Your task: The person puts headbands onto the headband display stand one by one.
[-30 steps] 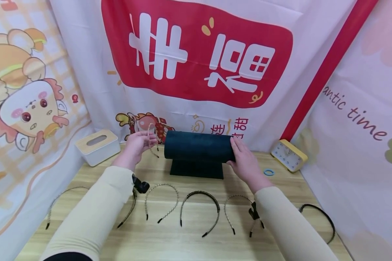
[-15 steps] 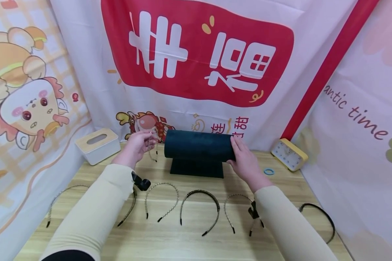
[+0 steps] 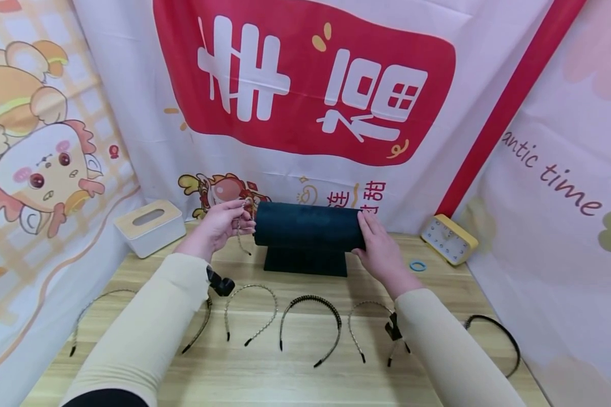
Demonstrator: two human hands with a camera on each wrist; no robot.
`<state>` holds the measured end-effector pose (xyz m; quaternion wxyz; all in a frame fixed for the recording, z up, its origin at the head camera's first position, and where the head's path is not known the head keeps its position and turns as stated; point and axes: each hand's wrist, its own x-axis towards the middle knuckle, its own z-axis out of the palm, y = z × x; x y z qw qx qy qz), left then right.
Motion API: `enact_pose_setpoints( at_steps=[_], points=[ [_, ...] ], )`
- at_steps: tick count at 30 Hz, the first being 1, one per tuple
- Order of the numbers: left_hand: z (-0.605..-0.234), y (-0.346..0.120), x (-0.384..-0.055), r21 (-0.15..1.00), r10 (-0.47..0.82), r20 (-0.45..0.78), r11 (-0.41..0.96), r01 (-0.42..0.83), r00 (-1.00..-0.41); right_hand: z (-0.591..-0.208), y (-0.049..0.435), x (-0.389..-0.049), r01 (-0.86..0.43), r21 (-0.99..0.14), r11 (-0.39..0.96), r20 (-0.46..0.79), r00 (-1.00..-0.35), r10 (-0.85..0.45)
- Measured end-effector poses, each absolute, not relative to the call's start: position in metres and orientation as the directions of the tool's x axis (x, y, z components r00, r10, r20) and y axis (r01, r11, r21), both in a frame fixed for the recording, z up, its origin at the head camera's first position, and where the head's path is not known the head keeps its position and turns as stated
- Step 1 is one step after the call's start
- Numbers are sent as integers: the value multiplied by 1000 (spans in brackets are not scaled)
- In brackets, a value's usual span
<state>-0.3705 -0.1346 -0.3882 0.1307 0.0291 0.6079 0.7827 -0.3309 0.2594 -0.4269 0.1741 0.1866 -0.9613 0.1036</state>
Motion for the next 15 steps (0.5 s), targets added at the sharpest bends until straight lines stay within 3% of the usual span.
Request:
enact_pose_setpoints(
  at_steps=[15],
  points=[
    [-381, -123, -373, 964, 280, -34, -244, -106, -959, -427, 260, -331, -396, -143, 907, 379, -869, -319]
  ],
)
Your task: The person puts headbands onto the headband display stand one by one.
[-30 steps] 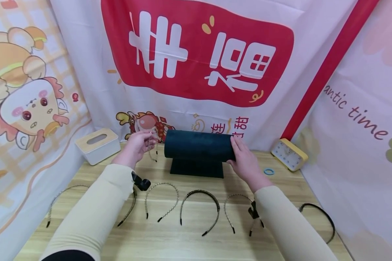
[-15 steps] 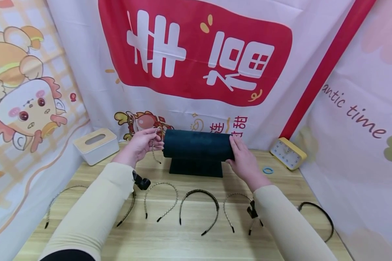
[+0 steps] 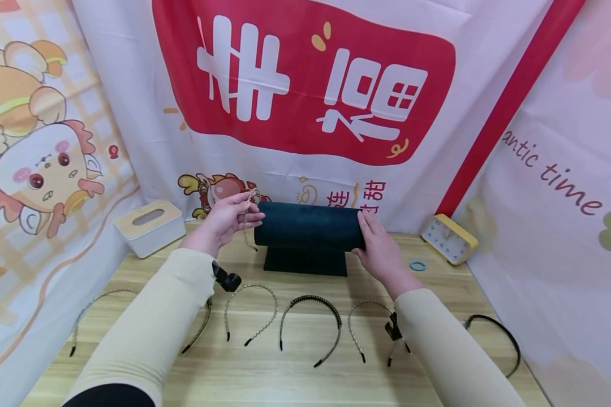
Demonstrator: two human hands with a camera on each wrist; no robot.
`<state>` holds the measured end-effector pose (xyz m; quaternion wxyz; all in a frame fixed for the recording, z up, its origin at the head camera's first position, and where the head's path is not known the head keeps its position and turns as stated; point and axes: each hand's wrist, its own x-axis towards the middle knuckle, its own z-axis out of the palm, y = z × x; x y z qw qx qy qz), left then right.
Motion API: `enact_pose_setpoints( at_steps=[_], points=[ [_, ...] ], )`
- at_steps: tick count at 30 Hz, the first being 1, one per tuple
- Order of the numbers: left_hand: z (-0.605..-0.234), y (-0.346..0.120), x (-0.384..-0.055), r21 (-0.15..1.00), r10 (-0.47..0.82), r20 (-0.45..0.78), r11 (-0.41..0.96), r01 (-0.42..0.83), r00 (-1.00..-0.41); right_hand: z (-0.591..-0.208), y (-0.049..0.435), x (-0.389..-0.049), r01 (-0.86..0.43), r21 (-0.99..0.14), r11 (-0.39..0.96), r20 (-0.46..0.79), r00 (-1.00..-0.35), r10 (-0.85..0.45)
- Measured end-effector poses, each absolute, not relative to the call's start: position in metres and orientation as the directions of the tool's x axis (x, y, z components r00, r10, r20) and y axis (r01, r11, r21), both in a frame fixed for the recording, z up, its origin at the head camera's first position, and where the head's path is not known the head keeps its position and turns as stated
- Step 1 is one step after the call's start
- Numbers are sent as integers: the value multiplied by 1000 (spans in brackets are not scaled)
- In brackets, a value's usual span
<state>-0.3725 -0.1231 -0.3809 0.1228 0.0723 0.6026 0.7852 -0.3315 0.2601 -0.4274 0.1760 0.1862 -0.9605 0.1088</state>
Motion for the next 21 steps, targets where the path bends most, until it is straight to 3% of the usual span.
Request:
enact_pose_setpoints(
  at_steps=[10, 15, 21],
  points=[
    [-385, -91, -377, 950, 287, -35, -289, -121, -957, -428, 260, -331, -403, -139, 905, 390, -862, -325],
    [-386, -74, -377, 979, 169, -68, -179, -98, -983, -427, 259, -331, -405, -145, 903, 391, -861, -324],
    [-379, -60, -371, 999, 1, 2, 35, 2, -1000, -428, 260, -331, -405, -144, 903, 400, -858, -322]
  ],
)
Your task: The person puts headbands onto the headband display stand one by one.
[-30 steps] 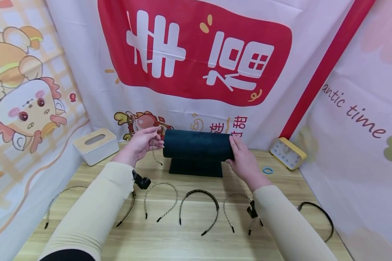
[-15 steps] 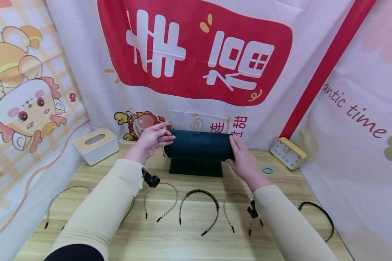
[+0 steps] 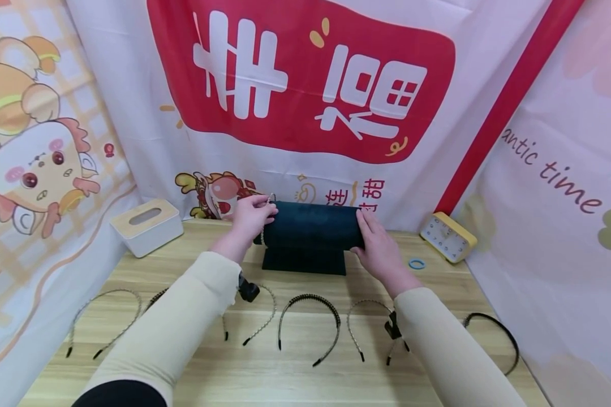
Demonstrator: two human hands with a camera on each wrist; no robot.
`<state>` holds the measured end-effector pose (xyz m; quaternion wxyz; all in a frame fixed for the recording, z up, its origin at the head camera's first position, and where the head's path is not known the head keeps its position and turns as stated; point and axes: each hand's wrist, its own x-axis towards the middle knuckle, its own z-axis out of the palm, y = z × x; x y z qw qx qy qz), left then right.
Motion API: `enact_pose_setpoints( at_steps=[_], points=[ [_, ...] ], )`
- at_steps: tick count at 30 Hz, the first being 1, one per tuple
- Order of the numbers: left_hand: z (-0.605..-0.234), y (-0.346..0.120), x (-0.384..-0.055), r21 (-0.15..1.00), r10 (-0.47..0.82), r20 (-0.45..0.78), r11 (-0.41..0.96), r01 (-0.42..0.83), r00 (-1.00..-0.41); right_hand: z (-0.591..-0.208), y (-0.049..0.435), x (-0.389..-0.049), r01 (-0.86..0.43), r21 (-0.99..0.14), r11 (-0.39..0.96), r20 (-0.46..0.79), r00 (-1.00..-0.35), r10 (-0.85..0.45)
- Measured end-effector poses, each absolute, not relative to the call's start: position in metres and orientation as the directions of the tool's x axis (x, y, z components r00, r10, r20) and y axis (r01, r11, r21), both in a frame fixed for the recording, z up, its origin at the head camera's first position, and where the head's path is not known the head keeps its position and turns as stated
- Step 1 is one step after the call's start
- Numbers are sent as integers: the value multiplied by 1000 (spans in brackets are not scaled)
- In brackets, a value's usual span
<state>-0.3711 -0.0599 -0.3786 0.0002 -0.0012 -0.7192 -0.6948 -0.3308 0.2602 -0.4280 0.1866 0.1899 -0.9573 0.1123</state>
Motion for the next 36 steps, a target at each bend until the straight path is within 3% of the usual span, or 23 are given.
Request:
enact_pose_setpoints(
  at_steps=[6, 12, 16, 19, 22, 32, 36],
  points=[
    [-368, -65, -363, 847, 32, 104, 521, 106, -994, -430, 260, -333, -416, -135, 899, 421, -845, -328],
    [-370, -84, -356, 679, 236, 164, 677, 283, -958, -432, 259, -333, -420, -136, 897, 420, -845, -332],
    [-379, -98, -354, 392, 422, 274, 772, 501, -864, -433, 259, -334, -420, -139, 897, 418, -846, -331],
    [-391, -107, -354, 146, 558, 334, 765, 627, -760, -433, 259, -333, -419, -139, 897, 412, -848, -333],
    [-406, -113, -356, 1, 637, 385, 724, 690, -668, -434, 258, -334, -416, -139, 899, 405, -852, -332],
    [-425, -94, -360, -73, 683, 484, 655, 752, -547, -434, 261, -333, -416, -147, 898, 420, -848, -324],
    [-424, -82, -360, -81, 686, 489, 650, 755, -538, -432, 261, -333, -407, -139, 903, 414, -852, -320]
  ],
)
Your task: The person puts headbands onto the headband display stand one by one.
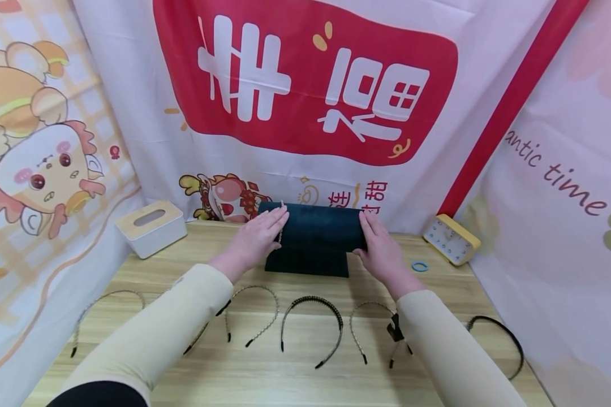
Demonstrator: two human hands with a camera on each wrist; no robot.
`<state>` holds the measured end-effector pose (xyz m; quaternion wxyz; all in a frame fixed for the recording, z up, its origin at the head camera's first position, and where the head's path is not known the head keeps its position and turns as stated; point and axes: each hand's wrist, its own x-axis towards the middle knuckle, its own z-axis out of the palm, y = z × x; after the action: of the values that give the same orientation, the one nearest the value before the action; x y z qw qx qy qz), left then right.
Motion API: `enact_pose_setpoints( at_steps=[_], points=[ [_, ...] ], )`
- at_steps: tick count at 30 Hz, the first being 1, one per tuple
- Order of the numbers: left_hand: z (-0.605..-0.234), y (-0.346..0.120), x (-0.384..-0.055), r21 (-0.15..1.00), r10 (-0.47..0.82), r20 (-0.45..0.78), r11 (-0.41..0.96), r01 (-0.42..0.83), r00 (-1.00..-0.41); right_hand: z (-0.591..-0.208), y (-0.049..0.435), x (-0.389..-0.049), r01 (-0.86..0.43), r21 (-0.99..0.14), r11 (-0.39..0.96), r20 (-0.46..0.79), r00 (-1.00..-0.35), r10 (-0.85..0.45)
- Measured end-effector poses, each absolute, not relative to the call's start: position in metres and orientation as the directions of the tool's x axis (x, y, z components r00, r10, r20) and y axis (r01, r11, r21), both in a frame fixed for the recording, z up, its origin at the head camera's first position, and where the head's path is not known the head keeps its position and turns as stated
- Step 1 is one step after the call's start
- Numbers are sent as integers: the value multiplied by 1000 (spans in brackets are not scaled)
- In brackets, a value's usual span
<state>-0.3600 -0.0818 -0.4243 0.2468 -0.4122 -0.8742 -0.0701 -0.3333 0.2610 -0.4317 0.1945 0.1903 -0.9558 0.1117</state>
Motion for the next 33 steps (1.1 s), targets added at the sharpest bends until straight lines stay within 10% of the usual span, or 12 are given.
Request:
enact_pose_setpoints(
  at_steps=[33],
  points=[
    [-409, -7, -367, -80, 720, 338, 664, 743, -606, -432, 260, -334, -379, -139, 915, 397, -868, -299]
  ],
)
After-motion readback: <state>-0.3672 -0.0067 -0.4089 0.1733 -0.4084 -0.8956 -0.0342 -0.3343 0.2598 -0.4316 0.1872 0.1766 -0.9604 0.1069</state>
